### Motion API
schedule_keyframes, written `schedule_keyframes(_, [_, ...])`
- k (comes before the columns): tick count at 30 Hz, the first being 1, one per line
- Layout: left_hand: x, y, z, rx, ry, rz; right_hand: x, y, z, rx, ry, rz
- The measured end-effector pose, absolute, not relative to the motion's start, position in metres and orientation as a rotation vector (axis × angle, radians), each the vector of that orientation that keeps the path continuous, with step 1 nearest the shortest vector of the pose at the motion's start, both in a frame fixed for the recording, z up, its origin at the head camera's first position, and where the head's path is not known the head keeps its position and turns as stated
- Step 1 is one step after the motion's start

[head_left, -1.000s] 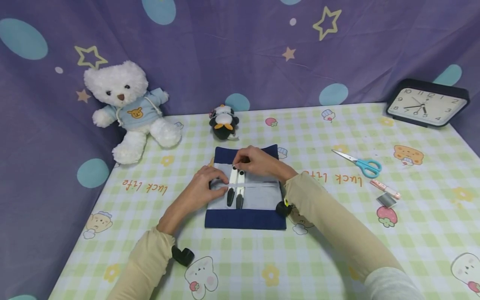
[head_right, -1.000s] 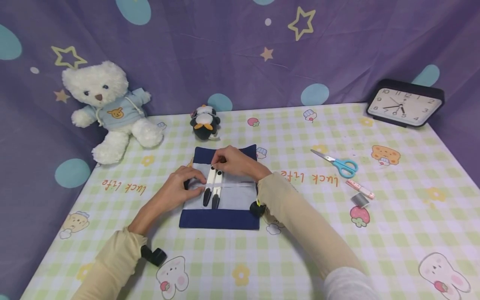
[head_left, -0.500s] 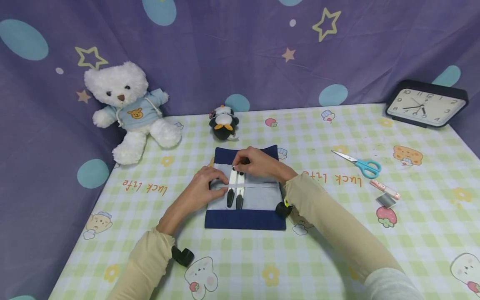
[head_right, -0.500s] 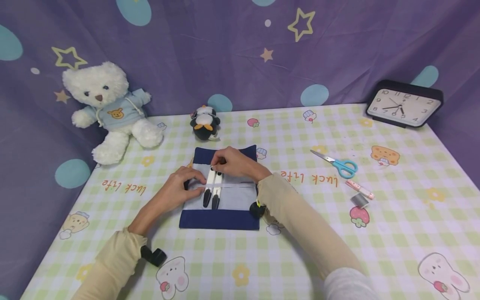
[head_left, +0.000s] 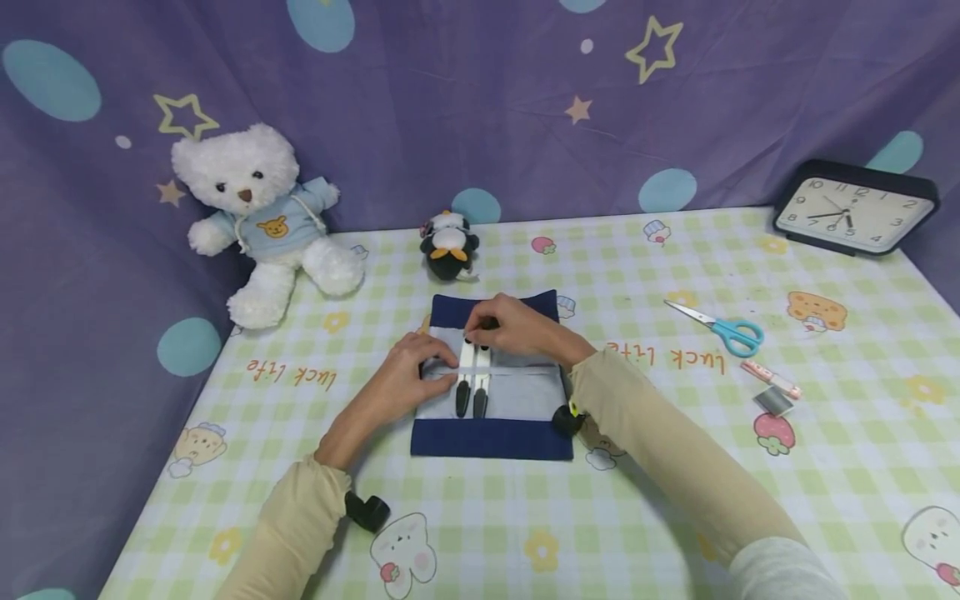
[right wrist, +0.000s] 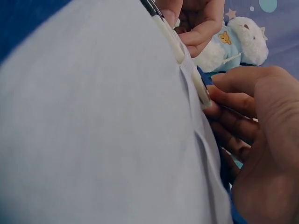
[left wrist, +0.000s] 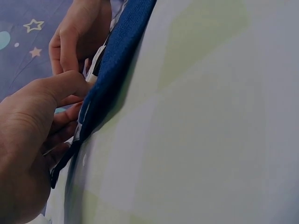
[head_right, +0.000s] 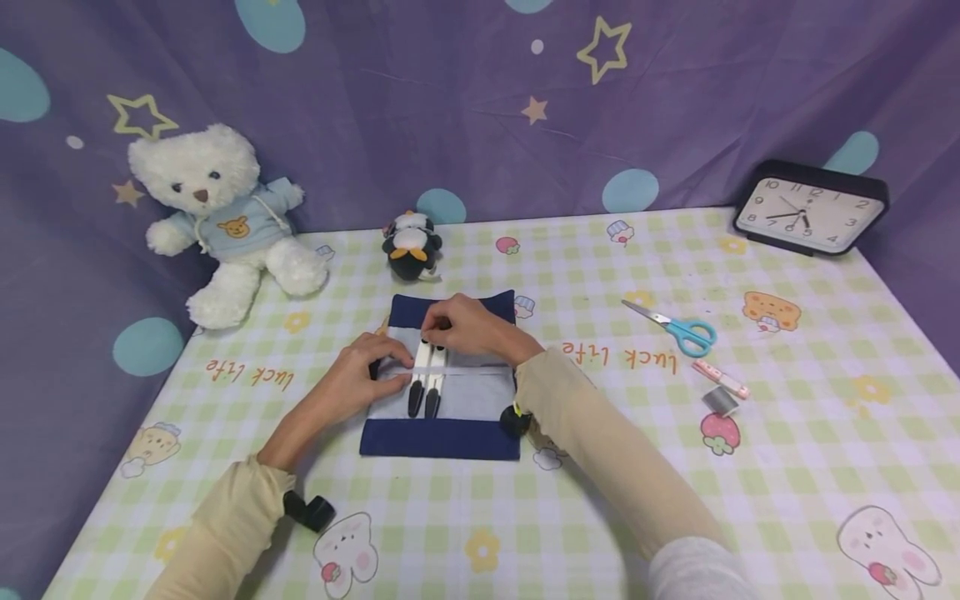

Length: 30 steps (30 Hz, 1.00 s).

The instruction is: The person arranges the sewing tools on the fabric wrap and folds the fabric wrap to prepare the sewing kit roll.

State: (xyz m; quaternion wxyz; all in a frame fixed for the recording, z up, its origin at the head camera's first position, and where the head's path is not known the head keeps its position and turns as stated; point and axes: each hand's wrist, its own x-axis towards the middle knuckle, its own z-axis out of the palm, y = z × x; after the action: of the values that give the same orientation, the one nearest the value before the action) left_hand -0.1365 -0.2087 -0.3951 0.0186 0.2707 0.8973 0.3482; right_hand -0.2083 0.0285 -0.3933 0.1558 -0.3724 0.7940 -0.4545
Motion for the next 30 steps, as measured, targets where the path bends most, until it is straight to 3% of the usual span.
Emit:
schedule_keyframes(15, [-0.129,-0.217,-0.392,0.874,2.892,0.946,-0.205,0.044,-0.384,-1.111,2.391,-1.350])
schedule_keyframes(30, [-0.125,-0.236,-0.392,0.786,2.959,0.963,-0.191,0.115,-0.374,-0.880,2.580,-1.424])
